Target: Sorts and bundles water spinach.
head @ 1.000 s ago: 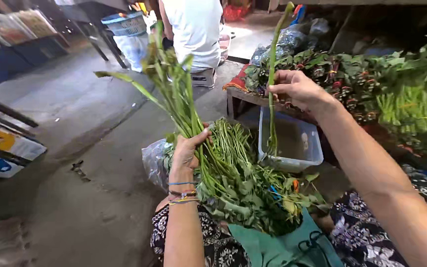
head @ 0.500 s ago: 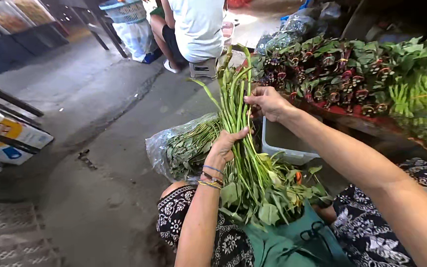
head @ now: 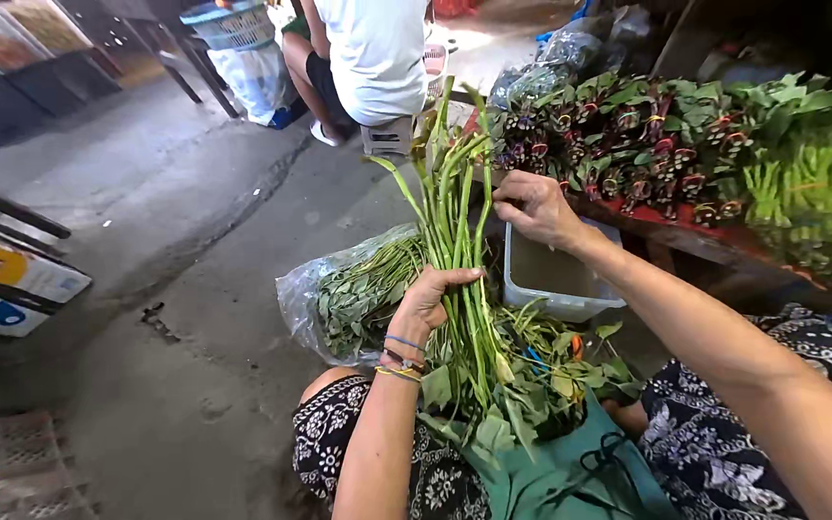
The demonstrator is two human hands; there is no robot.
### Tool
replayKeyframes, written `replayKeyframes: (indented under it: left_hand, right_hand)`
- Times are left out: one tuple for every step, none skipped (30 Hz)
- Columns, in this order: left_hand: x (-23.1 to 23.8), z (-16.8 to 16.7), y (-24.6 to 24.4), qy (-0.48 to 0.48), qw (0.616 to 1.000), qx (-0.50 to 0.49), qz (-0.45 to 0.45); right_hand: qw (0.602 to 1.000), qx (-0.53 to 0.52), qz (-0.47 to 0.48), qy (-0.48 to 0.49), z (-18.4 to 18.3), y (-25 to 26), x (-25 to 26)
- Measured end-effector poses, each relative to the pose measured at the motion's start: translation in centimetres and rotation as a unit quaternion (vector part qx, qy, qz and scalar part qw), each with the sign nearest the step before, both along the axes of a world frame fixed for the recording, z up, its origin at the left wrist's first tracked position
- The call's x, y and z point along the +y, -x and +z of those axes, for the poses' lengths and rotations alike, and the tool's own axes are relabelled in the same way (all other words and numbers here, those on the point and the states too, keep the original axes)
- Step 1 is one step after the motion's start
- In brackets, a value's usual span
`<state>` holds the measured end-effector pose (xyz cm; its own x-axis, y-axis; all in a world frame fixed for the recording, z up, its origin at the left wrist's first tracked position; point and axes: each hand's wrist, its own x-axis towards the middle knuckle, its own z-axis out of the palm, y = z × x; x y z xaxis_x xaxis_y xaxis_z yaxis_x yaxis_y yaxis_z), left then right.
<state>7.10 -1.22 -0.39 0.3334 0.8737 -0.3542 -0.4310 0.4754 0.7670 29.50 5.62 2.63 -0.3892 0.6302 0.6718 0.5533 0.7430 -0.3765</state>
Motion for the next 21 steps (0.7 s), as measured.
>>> replayKeyframes:
  left_hand:
    - [-0.1, 0.1, -0.1, 0.0, 1.0, 0.008, -0.009]
    - [-0.2, 0.1, -0.3, -0.003, 1.0, 0.014, -0.02]
    - [-0.3, 0.1, -0.4, -0.007, 0.999, 0.018, -0.028]
    - [-0.3, 0.1, -0.4, -0.01, 0.999, 0.019, -0.032]
    - [-0.3, 0.1, -0.5, -0.011, 0.999, 0.019, -0.033]
    - [-0.2, 0.0, -0.5, -0.012, 0.999, 0.017, -0.035]
    - [-0.1, 0.0, -0.4, -0.013, 0.999, 0.016, -0.037]
    - [-0.1, -0.1, -0.4, -0.014, 0.999, 0.018, -0.043]
    - [0.0, -0.1, -0.2, -0.017, 0.998, 0.023, -0.051]
    - [0.1, -0.2, -0.1, -0.022, 0.997, 0.033, -0.061]
    - [0.1, -0.3, 0.1, -0.029, 0.996, 0.046, -0.074]
    - [0.0, -0.3, 0.2, -0.033, 0.994, 0.062, -0.08]
    - [0.0, -0.3, 0.2, -0.037, 0.993, 0.076, -0.081]
    - [0.0, -0.2, 0.1, -0.039, 0.993, 0.087, -0.074]
    - [0.0, -0.2, 0.0, -0.038, 0.993, 0.091, -0.059]
    - [0.0, -0.3, -0.3, -0.034, 0.995, 0.089, -0.04]
    - [0.1, -0.4, -0.6, -0.027, 0.996, 0.083, -0.017]
    - [0.3, -0.6, -1.0, -0.019, 0.997, 0.069, 0.009]
    - [0.4, -0.9, -1.3, -0.013, 0.998, 0.052, 0.034]
    - [0.6, -1.1, -1.7, -0.01, 0.998, 0.037, 0.055]
    - [0.7, -1.3, -1.9, -0.01, 0.997, 0.026, 0.066]
  right_hand:
    - [0.997, -0.042, 0.007, -0.069, -0.1, -0.4, 0.1]
    - [0.99, -0.08, 0.01, -0.12, 0.0, -0.6, 0.1]
    - [0.981, -0.111, 0.011, -0.157, 0.2, -0.9, 0.1]
    - [0.974, -0.134, 0.012, -0.183, 0.3, -1.1, 0.0]
    - [0.967, -0.153, 0.014, -0.203, 0.3, -1.3, -0.1]
    - [0.961, -0.168, 0.017, -0.218, 0.4, -1.5, -0.1]
    - [0.956, -0.18, 0.022, -0.231, 0.5, -1.7, -0.1]
    - [0.952, -0.193, 0.03, -0.237, 0.6, -2.0, -0.1]
    - [0.948, -0.205, 0.04, -0.238, 0.8, -2.2, -0.1]
    - [0.945, -0.217, 0.049, -0.238, 1.1, -2.6, -0.1]
    - [0.945, -0.223, 0.054, -0.234, 1.4, -3.2, 0.0]
    - [0.95, -0.218, 0.047, -0.219, 1.8, -3.8, 0.0]
    - [0.96, -0.198, 0.026, -0.197, 2.0, -4.2, -0.1]
    - [0.972, -0.163, -0.004, -0.168, 2.2, -4.4, -0.1]
    - [0.985, -0.121, -0.038, -0.119, 2.3, -4.3, -0.5]
    - [0.994, -0.068, -0.06, -0.053, 2.3, -4.0, -1.1]
    - [0.997, -0.008, -0.067, 0.032, 2.1, -3.4, -1.9]
    - [0.988, 0.051, -0.058, 0.131, 1.7, -2.6, -2.9]
    - [0.968, 0.109, -0.033, 0.222, 1.0, -1.6, -3.9]
    - [0.944, 0.147, -0.005, 0.295, 0.0, -0.4, -4.9]
    - [0.92, 0.164, 0.014, 0.356, -0.9, 0.7, -5.7]
